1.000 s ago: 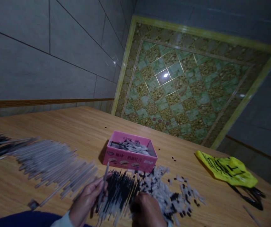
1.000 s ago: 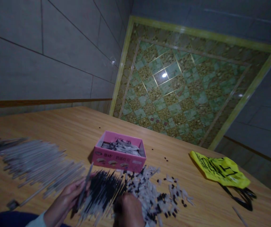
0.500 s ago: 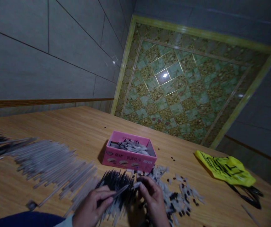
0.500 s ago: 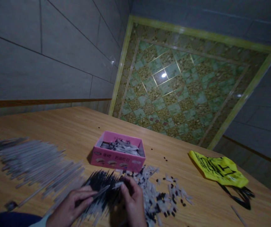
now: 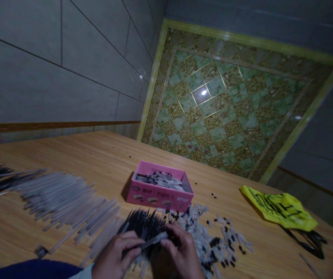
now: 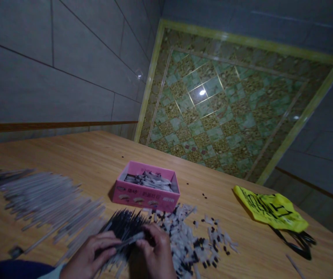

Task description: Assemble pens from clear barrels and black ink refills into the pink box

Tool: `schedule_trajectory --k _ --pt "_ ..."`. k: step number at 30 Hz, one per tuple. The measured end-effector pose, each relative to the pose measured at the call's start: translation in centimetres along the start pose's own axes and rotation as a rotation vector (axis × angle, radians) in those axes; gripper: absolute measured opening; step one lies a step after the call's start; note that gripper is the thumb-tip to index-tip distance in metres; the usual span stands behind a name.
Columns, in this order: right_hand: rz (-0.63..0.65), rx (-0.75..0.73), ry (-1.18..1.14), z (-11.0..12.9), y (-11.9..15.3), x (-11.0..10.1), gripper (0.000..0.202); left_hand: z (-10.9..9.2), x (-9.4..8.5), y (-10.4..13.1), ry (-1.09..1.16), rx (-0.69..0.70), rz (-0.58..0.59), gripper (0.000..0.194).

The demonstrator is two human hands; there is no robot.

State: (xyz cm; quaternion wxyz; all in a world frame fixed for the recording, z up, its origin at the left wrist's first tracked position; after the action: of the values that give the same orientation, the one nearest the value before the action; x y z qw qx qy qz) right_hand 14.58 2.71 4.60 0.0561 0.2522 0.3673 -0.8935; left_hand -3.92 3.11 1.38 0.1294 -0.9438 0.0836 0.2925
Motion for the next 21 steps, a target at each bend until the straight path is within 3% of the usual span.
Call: schedule_trajectory --k 4,7,18,21 --pt "0.109 -0.104 0.126 0.8 -0.2 0.2 0.013 1.9 0.2 0.3 -0.122 -0.03 -0.147 0.02" --pt "0.175 -0.16 0.193 1.2 -0.2 0.4 0.014 2.1 0.3 0.6 -0.163 0.033 -0.209 0.018" --pt "0.253 -0.156 0.291 1.1 0.3 1.3 0.021 -1.3 -0.9 0.9 -0.23 0.231 -0.186 0.019" --pt "0.219 -0.141 0.294 0.9 0.4 1.4 0.024 -1.4 -1.1 0.9 -0.244 0.255 -0.217 0.019"
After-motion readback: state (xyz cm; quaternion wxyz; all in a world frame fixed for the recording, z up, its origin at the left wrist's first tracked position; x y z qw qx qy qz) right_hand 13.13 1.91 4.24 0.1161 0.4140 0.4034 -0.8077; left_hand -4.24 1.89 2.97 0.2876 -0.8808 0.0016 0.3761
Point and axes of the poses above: each hand's wrist, its own y-axis away from the middle knuckle, its own x-axis out of the palm, z = x × y, the point moved 5 cm from there along -y, towards the middle knuckle, and after that the axes turned 14 degrees about -x, right-handed, at the moved point
